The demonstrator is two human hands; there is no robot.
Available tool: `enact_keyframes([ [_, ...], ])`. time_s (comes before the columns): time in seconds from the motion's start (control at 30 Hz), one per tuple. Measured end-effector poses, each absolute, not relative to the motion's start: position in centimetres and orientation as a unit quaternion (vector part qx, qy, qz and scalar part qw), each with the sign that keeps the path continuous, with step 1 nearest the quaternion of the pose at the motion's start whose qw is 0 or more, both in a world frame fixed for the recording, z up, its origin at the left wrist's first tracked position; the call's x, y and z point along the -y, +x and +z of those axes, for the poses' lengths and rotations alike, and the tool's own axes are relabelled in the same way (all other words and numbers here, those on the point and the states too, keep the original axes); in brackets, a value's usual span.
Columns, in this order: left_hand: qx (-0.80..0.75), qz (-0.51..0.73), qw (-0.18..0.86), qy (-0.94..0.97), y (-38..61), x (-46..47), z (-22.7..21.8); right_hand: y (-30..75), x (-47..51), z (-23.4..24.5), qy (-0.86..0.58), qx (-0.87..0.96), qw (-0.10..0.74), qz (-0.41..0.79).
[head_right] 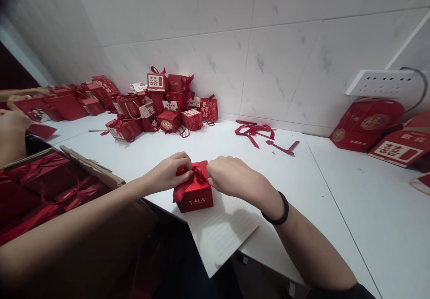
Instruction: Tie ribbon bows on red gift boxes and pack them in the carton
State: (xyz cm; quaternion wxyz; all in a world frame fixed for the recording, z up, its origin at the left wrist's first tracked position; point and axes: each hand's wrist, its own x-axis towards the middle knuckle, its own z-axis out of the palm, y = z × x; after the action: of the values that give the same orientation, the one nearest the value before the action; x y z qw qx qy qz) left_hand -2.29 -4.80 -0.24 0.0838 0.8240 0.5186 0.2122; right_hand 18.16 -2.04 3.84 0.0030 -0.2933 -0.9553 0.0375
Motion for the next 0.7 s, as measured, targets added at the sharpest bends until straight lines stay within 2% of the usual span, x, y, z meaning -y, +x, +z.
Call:
enact_keyframes([
  [0.27,-0.505,0.205,0.080,0.835,-2.4,4.8,-0.2,18.2,3.2,4.3,-0.285,0.957,-0.052,-0.007],
  [0.7,-0.493,0.196,0.073,0.844,-2.0,5.0,-0.4,18.7,5.4,5.2,-0.278,0.957,-0.069,-0.054],
])
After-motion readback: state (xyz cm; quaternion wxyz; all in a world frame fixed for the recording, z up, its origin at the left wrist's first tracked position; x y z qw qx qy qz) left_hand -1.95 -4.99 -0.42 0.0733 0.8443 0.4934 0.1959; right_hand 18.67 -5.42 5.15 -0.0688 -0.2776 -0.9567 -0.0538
